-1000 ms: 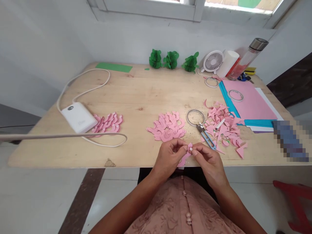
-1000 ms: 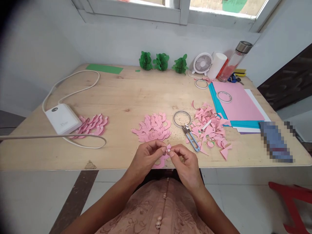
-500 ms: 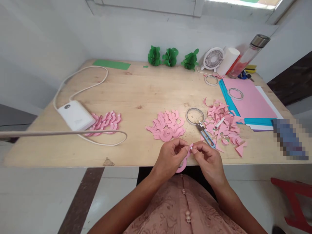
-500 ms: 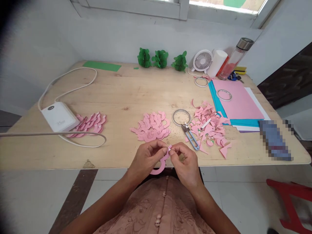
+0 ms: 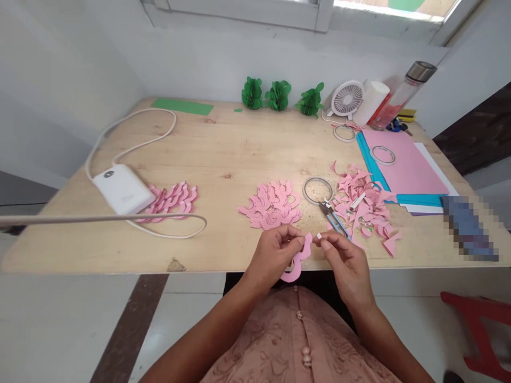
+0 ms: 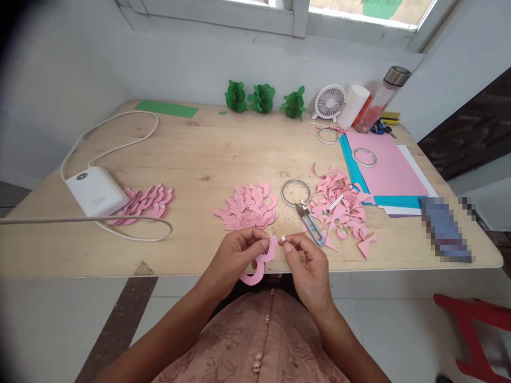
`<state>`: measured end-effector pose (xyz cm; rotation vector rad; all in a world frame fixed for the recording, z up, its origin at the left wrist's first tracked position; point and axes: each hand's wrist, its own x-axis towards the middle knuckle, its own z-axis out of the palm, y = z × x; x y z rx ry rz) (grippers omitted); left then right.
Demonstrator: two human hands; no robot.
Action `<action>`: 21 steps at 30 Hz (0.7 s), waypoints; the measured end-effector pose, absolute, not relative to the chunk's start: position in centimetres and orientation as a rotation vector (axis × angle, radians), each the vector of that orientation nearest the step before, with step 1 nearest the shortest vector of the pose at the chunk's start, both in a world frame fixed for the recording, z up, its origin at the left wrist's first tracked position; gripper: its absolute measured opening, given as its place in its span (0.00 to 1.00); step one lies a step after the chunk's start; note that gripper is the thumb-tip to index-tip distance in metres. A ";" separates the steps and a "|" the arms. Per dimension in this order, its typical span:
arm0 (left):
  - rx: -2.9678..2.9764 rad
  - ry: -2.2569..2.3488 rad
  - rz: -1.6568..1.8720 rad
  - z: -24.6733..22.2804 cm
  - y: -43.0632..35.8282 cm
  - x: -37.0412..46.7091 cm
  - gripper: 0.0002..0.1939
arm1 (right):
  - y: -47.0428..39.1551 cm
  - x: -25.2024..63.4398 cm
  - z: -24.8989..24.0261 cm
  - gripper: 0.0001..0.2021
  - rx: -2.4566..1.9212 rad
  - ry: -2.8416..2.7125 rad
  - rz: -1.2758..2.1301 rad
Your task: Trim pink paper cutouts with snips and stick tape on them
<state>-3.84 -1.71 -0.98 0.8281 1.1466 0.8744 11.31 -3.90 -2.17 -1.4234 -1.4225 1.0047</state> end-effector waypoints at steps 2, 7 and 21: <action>0.817 1.137 0.834 -0.8 -1.5 -3.9 0.08 | -4.0 11.4 -2.0 0.06 -1.405 -1.526 0.850; 0.819 1.094 0.799 -0.5 -1.3 -4.1 0.10 | -4.0 11.6 -1.6 0.05 -1.360 -1.679 0.652; 0.851 1.060 0.770 -0.2 -1.1 -4.0 0.09 | -4.0 11.9 -1.9 0.07 -1.377 -1.543 0.851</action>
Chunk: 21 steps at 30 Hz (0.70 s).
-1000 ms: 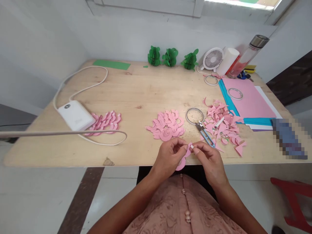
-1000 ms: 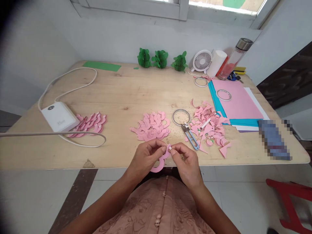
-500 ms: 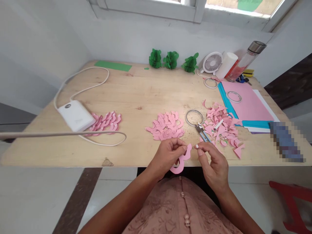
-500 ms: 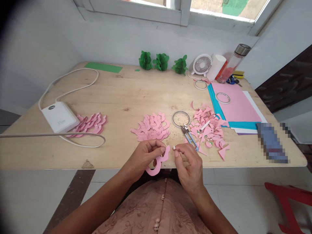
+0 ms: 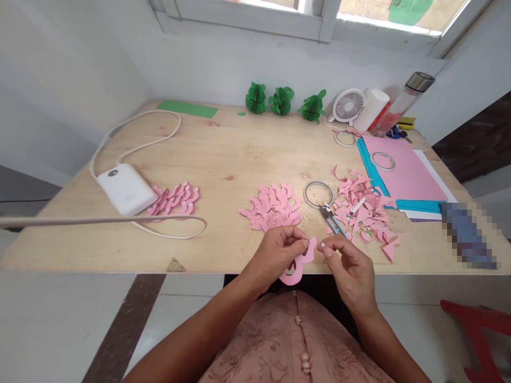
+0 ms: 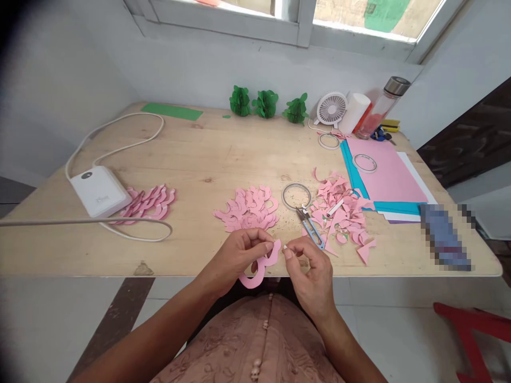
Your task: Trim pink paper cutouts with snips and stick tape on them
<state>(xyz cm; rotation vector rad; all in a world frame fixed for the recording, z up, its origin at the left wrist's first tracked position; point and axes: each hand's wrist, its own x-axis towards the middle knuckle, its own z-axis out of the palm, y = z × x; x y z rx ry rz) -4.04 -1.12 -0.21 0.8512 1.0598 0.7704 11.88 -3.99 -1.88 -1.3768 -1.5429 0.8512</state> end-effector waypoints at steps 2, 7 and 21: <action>0.869 1.059 0.764 -0.2 -1.1 -4.0 0.09 | -3.9 11.9 -1.9 0.07 -1.385 -1.514 0.907; 0.911 1.070 0.754 0.1 -0.9 -4.1 0.08 | -3.7 11.9 -1.6 0.09 -1.312 -1.445 1.073; 1.241 0.965 0.775 0.2 -0.5 -4.6 0.06 | -3.6 12.0 -0.4 0.09 -1.368 -1.702 1.016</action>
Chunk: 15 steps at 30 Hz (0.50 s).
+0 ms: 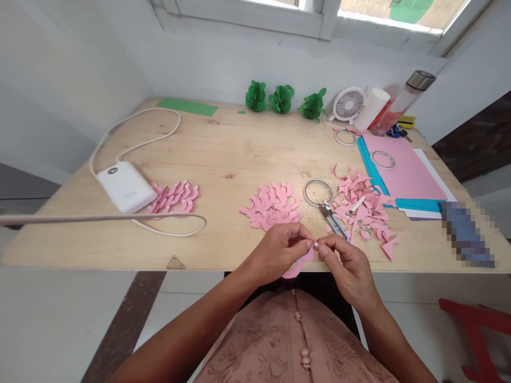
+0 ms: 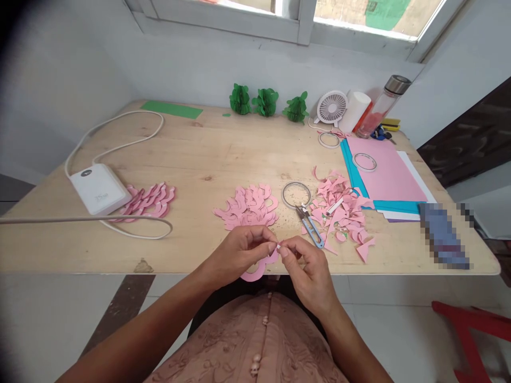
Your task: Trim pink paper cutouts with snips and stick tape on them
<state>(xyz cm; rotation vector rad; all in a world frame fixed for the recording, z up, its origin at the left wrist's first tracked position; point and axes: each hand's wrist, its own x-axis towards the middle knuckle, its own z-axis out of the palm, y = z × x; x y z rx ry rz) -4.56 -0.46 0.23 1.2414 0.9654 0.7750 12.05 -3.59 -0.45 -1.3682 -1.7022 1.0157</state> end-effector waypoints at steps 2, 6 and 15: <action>1.265 0.956 0.767 0.3 -0.5 -4.7 0.07 | -3.5 11.9 -0.2 0.10 -1.386 -1.708 1.001; 1.298 0.968 0.745 0.3 -0.4 -4.9 0.07 | -3.4 11.6 0.2 0.10 -1.422 -1.751 0.949; 1.298 0.938 0.745 -0.1 -0.3 -4.9 0.07 | -3.5 11.1 0.1 0.10 -1.509 -1.774 0.827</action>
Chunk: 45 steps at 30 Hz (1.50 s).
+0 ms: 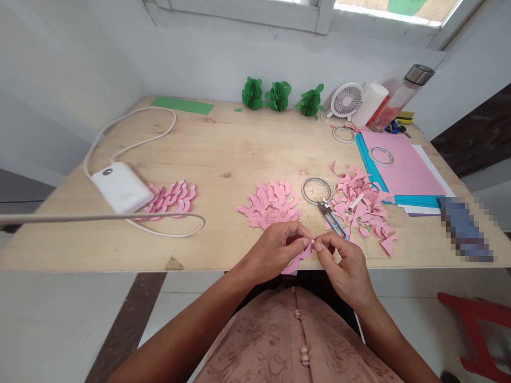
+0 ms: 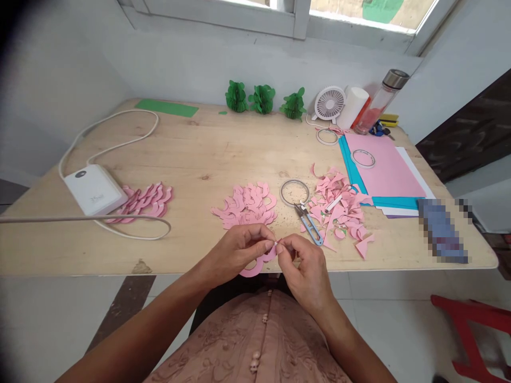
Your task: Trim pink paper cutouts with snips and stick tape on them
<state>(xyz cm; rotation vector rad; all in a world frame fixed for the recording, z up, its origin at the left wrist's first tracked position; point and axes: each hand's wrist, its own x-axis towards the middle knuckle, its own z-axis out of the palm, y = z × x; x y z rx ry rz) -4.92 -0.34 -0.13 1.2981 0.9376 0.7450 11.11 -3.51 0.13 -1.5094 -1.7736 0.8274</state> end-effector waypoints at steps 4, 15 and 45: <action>1.247 0.938 0.756 0.0 -0.5 -4.9 0.07 | -3.5 10.8 0.2 0.09 -1.518 -1.748 0.813; 1.177 0.951 0.780 0.0 -1.0 -4.6 0.06 | -3.6 10.6 0.0 0.10 -1.531 -1.689 0.805; 1.011 0.996 0.839 -0.2 -1.3 -4.0 0.06 | -3.5 10.5 -0.6 0.10 -1.537 -1.645 0.832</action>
